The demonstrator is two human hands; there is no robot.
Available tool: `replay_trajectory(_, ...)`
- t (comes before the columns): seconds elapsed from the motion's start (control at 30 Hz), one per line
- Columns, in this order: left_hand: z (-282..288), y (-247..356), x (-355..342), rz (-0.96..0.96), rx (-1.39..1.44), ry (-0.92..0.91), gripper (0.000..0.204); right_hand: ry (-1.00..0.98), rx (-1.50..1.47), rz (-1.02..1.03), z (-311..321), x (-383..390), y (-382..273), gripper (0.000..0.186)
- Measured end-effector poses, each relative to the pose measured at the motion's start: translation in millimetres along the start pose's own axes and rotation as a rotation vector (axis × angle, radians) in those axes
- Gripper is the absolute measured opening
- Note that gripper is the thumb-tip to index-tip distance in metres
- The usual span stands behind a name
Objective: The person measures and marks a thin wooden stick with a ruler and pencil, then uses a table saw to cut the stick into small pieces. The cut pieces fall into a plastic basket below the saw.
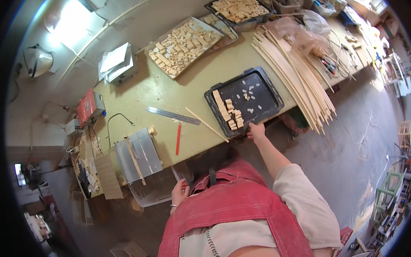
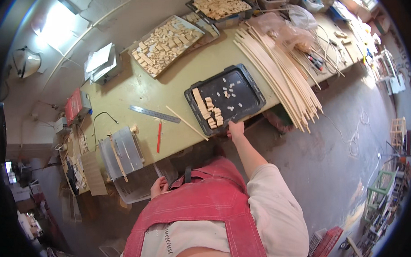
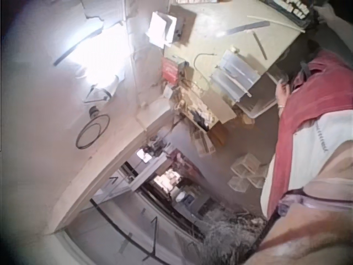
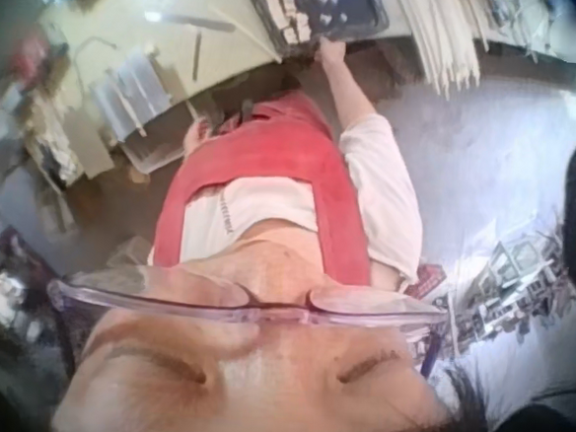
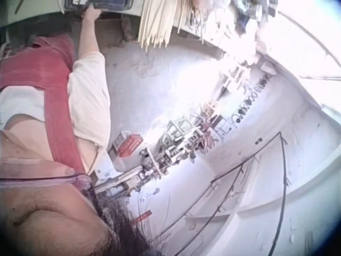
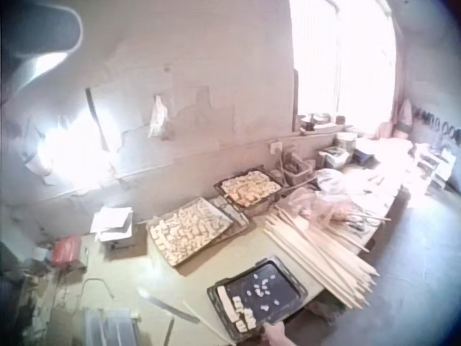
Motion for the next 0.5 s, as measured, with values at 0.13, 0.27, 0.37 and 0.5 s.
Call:
replay_trajectory(0.13, 3, 72, -23, -0.191, -0.115, 0.018, 0.043, 0.012, -0.039, -0.083, 5, -8, -23, 0.035)
replay_trajectory(0.27, 15, 120, -29, -0.255, -0.188, 0.108, 0.042, 0.007, -0.081, -0.055, -1, -9, -56, 0.034)
replay_trajectory(0.37, 15, 122, -26, -0.244, -0.182, 0.144, 0.042, -0.079, -0.169, -0.075, -11, -14, -68, 0.034)
replay_trajectory(0.5, 8, 132, -27, -0.240, -0.158, 0.125, 0.040, -0.215, -0.243, -0.135, -28, -60, -73, 0.044)
Point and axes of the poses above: each hand's wrist, its own x-axis away from the middle knuckle, its own z-axis out of the back of the hand, y = z × x, the point moved 2 cm from there along -x, towards the middle knuckle
